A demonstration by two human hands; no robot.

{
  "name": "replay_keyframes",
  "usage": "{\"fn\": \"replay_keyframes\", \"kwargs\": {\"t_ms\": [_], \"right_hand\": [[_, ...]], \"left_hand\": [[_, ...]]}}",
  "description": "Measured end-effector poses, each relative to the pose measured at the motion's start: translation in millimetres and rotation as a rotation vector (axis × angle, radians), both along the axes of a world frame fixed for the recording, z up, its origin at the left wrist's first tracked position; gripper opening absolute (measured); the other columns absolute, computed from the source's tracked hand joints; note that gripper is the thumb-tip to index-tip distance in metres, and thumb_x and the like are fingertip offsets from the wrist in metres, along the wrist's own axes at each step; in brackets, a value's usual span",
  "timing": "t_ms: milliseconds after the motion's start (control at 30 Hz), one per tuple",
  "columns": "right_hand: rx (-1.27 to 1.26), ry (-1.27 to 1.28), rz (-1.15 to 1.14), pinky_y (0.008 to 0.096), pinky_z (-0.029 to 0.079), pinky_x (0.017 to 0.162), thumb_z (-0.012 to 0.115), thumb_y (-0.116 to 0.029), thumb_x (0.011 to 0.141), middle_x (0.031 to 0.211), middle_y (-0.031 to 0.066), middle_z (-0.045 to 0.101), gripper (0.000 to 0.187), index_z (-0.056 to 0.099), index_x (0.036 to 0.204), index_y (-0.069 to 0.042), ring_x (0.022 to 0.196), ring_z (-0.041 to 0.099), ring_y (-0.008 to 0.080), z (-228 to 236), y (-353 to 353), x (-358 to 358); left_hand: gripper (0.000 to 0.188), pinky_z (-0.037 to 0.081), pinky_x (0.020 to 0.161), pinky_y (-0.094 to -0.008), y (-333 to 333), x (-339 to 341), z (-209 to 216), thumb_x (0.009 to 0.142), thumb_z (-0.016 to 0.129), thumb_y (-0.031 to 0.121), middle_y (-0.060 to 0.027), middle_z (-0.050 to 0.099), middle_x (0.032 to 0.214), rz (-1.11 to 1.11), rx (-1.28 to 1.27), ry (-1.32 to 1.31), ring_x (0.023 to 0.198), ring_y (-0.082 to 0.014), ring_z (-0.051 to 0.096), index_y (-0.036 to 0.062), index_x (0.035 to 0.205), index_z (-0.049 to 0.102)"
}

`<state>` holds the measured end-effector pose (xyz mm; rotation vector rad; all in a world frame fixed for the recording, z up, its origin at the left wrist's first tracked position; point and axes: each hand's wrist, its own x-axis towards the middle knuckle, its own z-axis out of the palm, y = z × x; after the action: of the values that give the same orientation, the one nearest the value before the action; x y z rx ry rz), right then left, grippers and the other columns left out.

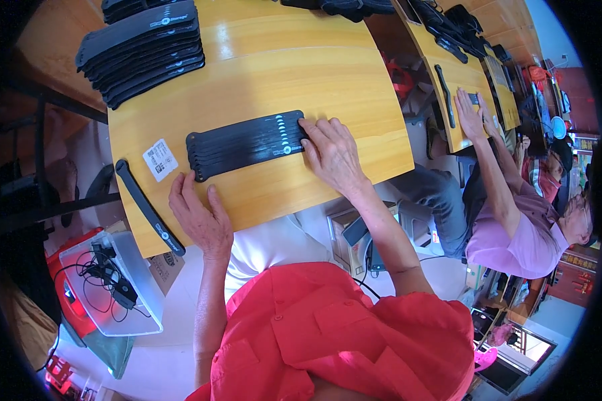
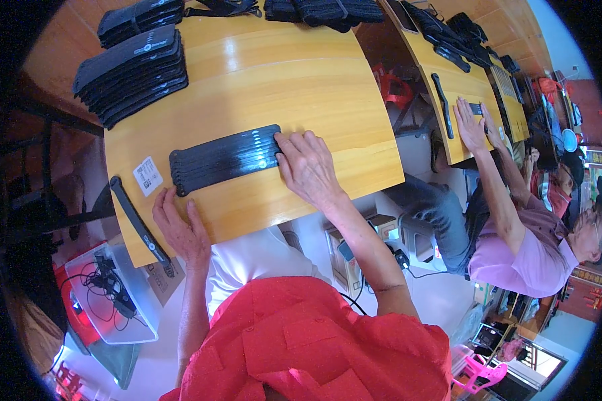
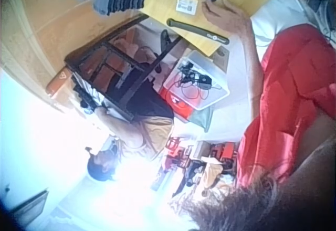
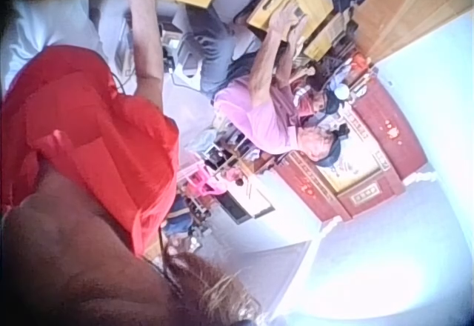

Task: Applying labels to black straps and bundling them together with rubber bands.

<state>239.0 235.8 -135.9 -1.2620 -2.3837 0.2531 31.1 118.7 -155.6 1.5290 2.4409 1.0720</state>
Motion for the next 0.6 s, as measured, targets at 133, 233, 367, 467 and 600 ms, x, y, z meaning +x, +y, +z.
{"fn": "replay_keyframes", "kwargs": {"t_ms": [133,233,367,467,600], "right_hand": [[-0.005,-0.002,0.002,0.0372,0.042,0.073,0.058,-0.007,0.078,0.081,0.0136,0.052,0.030,0.057,0.107,0.002,0.077,0.049,0.0279,1.7,2.0,-0.8],[-0.012,-0.013,0.009,0.0372,0.042,0.073,0.058,-0.006,0.078,0.081,0.0137,0.052,0.030,0.056,0.108,0.001,0.077,0.049,0.0282,2.4,3.6,0.2],[-0.022,0.006,-0.001,0.0370,0.043,0.073,0.058,-0.006,0.078,0.079,0.0137,0.052,0.031,0.056,0.109,0.001,0.077,0.050,0.0280,4.4,3.2,-0.4],[-0.024,-0.006,-0.004,0.0369,0.043,0.073,0.058,-0.006,0.079,0.079,0.0134,0.052,0.031,0.057,0.109,0.000,0.077,0.050,0.0277,3.7,3.6,-1.8],[-0.025,-0.043,-0.001,0.0368,0.043,0.074,0.057,-0.006,0.079,0.080,0.0130,0.054,0.030,0.057,0.109,0.000,0.077,0.050,0.0274,1.3,5.0,-2.9]], "left_hand": [[0.032,0.035,0.097,-0.0398,-0.1,0.1,0.9,0.086,0.055,0.011,-0.0168,0.045,0.121,-0.002,-0.001,-0.003,0.115,-0.0323,0.043,0.0026,0.116,0.050],[0.032,0.035,0.097,-0.0398,-0.6,-0.7,-0.9,0.085,0.055,0.011,-0.0168,0.045,0.121,-0.006,0.000,-0.006,0.115,-0.0322,0.043,0.0026,0.116,0.050],[0.035,0.034,0.094,-0.0415,-1.0,-1.6,-2.1,0.085,0.056,0.013,-0.0177,0.045,0.121,-0.023,0.016,-0.004,0.113,-0.0339,0.043,0.0018,0.118,0.049],[0.035,0.034,0.094,-0.0417,-1.6,-1.3,-1.7,0.085,0.056,0.012,-0.0179,0.045,0.120,-0.023,0.014,-0.007,0.113,-0.0339,0.042,0.0014,0.117,0.049],[0.035,0.034,0.094,-0.0418,-1.3,-1.1,-2.3,0.085,0.056,0.012,-0.0181,0.045,0.120,-0.019,0.014,-0.007,0.113,-0.0340,0.042,0.0012,0.117,0.049]]}}
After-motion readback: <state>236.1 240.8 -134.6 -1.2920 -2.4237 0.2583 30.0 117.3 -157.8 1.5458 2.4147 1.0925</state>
